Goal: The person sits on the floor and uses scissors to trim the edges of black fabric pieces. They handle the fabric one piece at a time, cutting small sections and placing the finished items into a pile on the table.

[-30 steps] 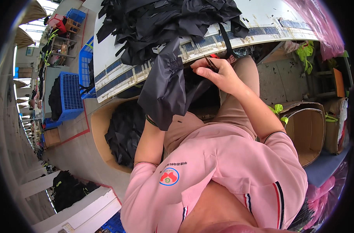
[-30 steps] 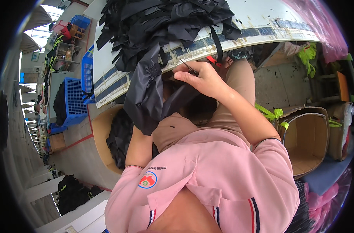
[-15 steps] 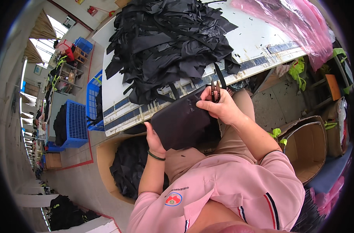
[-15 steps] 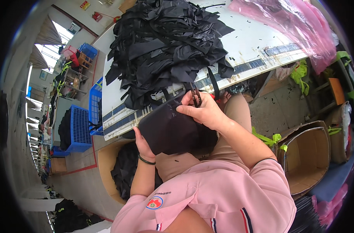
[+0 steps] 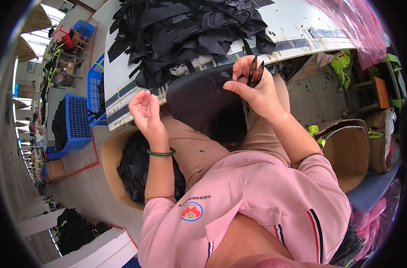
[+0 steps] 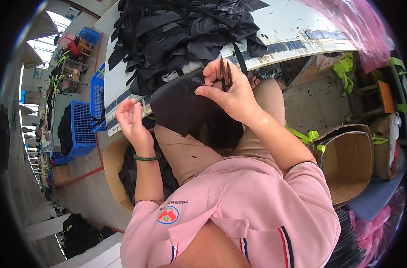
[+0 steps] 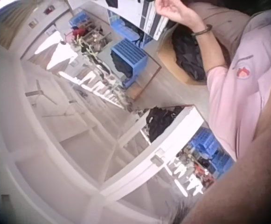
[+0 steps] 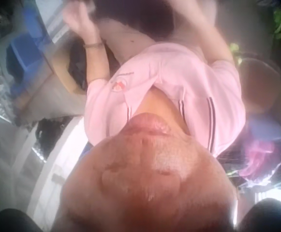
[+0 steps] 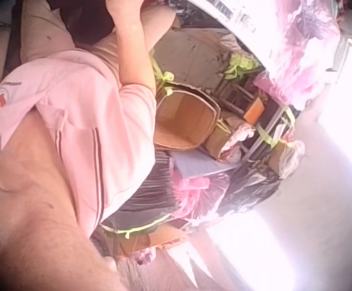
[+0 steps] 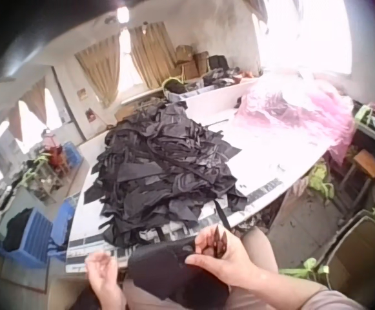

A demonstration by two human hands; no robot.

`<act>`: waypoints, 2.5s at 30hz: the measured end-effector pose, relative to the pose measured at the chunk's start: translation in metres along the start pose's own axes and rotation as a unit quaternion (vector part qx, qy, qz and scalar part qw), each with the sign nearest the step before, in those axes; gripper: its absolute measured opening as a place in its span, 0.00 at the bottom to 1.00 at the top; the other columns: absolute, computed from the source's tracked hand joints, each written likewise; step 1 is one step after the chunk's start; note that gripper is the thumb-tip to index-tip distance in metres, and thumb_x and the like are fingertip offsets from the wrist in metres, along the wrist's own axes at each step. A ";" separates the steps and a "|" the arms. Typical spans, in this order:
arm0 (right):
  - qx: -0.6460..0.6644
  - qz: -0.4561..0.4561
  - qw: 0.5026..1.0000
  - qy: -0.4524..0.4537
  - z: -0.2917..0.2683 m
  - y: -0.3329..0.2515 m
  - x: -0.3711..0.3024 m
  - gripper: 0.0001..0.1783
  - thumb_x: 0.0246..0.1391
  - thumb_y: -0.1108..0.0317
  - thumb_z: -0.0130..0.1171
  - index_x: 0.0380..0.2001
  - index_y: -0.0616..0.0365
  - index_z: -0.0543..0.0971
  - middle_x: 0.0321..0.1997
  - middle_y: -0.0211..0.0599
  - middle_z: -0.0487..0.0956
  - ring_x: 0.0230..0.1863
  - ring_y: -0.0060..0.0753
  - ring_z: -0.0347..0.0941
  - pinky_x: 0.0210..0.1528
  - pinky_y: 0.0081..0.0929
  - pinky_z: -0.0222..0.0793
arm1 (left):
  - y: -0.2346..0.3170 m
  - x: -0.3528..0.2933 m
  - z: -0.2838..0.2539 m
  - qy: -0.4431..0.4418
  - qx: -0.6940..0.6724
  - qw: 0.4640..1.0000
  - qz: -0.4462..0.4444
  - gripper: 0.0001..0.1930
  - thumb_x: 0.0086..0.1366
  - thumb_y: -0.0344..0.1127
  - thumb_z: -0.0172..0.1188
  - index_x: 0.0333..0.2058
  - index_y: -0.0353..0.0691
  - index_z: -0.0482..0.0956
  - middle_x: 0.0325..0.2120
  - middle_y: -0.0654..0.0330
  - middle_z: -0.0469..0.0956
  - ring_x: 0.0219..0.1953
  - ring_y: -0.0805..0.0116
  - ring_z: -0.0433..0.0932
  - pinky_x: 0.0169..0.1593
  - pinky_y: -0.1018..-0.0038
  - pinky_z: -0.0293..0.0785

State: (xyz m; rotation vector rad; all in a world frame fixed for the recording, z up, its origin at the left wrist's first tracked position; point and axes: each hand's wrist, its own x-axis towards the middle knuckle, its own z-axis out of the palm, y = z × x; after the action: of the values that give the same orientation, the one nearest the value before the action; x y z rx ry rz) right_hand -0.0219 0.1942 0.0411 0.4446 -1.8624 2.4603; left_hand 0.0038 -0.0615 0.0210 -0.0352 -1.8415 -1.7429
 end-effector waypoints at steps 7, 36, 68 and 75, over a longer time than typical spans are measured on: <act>0.011 -0.025 0.999 -0.041 0.017 -0.003 -0.010 0.20 0.44 0.82 0.66 0.39 0.59 0.69 0.33 0.27 0.69 0.32 0.13 0.64 0.32 0.12 0.64 | 0.049 0.000 0.048 -0.319 0.181 0.904 0.221 0.29 0.49 0.41 0.72 0.48 0.40 0.71 0.45 0.57 0.76 0.52 0.58 0.72 0.64 0.56 0.53; 0.066 -0.019 0.971 -0.229 -0.005 0.005 -0.005 0.04 0.46 0.77 0.64 0.25 0.61 0.78 0.40 0.39 0.77 0.40 0.29 0.71 0.45 0.25 0.65 | 0.003 0.006 0.024 -0.399 -0.195 0.827 -0.344 0.10 0.56 0.29 0.60 0.37 0.32 0.77 0.34 0.55 0.79 0.41 0.66 0.78 0.52 0.69 0.71; 0.184 0.244 0.950 -0.069 0.004 0.031 -0.016 0.09 0.54 0.67 0.63 0.36 0.58 0.77 0.29 0.24 0.76 0.25 0.11 0.66 0.27 0.13 0.62 | -0.004 -0.042 0.058 -0.246 -0.221 0.934 -0.139 0.05 0.56 0.18 0.58 0.32 0.33 0.76 0.46 0.54 0.73 0.46 0.70 0.73 0.52 0.73 0.69; 0.221 0.348 0.891 -0.190 -0.014 0.041 -0.016 0.08 0.54 0.67 0.62 0.36 0.57 0.78 0.25 0.21 0.74 0.20 0.08 0.63 0.20 0.11 0.53 | -0.002 -0.038 0.053 -0.349 -0.269 0.885 -0.153 0.07 0.55 0.17 0.59 0.33 0.32 0.74 0.46 0.48 0.76 0.49 0.65 0.75 0.55 0.69 0.69</act>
State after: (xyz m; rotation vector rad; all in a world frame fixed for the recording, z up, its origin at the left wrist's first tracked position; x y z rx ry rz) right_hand -0.0171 0.1983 -0.0047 0.3119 -1.7898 3.5452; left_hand 0.0135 0.0015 0.0050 -0.7131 -1.8016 -2.6783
